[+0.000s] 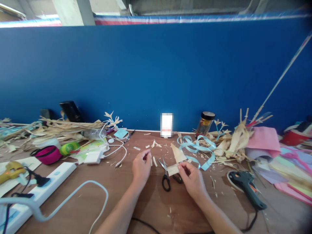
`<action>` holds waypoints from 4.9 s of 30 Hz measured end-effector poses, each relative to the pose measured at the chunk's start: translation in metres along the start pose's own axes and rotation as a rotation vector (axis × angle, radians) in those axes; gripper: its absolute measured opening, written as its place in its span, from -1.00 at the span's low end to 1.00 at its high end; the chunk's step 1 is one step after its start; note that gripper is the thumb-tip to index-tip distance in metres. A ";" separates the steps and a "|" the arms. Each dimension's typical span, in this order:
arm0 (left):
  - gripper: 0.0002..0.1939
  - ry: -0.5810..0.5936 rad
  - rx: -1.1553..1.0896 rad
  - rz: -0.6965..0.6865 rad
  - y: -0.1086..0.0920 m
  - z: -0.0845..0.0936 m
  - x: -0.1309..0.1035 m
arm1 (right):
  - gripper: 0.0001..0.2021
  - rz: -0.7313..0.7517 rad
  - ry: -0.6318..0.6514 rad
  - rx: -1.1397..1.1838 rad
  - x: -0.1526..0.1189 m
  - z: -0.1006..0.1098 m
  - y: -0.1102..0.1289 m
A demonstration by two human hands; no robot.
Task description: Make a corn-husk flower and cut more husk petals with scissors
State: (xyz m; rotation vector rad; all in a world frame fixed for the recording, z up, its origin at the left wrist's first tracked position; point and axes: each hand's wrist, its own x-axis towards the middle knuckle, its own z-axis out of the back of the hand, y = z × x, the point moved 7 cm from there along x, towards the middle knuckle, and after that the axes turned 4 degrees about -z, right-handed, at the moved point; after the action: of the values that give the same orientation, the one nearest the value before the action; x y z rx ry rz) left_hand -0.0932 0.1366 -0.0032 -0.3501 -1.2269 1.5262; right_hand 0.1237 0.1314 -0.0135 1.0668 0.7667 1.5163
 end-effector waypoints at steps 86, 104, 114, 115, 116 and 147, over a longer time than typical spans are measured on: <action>-0.74 0.540 -0.674 0.421 -0.008 -0.067 -0.046 | -0.63 -0.272 0.107 0.309 0.000 -0.015 -0.023; -0.74 0.580 -0.648 0.361 -0.010 -0.069 -0.047 | -0.69 -0.191 0.115 0.241 0.000 -0.013 -0.015; -0.75 0.601 -0.657 0.351 -0.012 -0.069 -0.049 | -0.67 -0.240 0.177 0.298 -0.001 -0.019 -0.015; -0.74 0.597 -0.657 0.357 -0.013 -0.069 -0.048 | -0.65 -0.256 0.178 0.323 -0.001 -0.019 -0.016; -0.74 0.594 -0.658 0.359 -0.013 -0.069 -0.048 | -0.63 -0.265 0.178 0.346 -0.002 -0.019 -0.016; -0.68 0.558 -0.617 0.354 -0.010 -0.068 -0.045 | -0.66 -0.224 0.113 0.297 0.001 -0.014 -0.018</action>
State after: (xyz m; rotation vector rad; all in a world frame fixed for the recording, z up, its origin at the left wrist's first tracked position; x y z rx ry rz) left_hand -0.0201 0.1309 -0.0406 -1.3617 -1.1851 1.1681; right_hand 0.1181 0.1370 -0.0343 1.0761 1.1783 1.3048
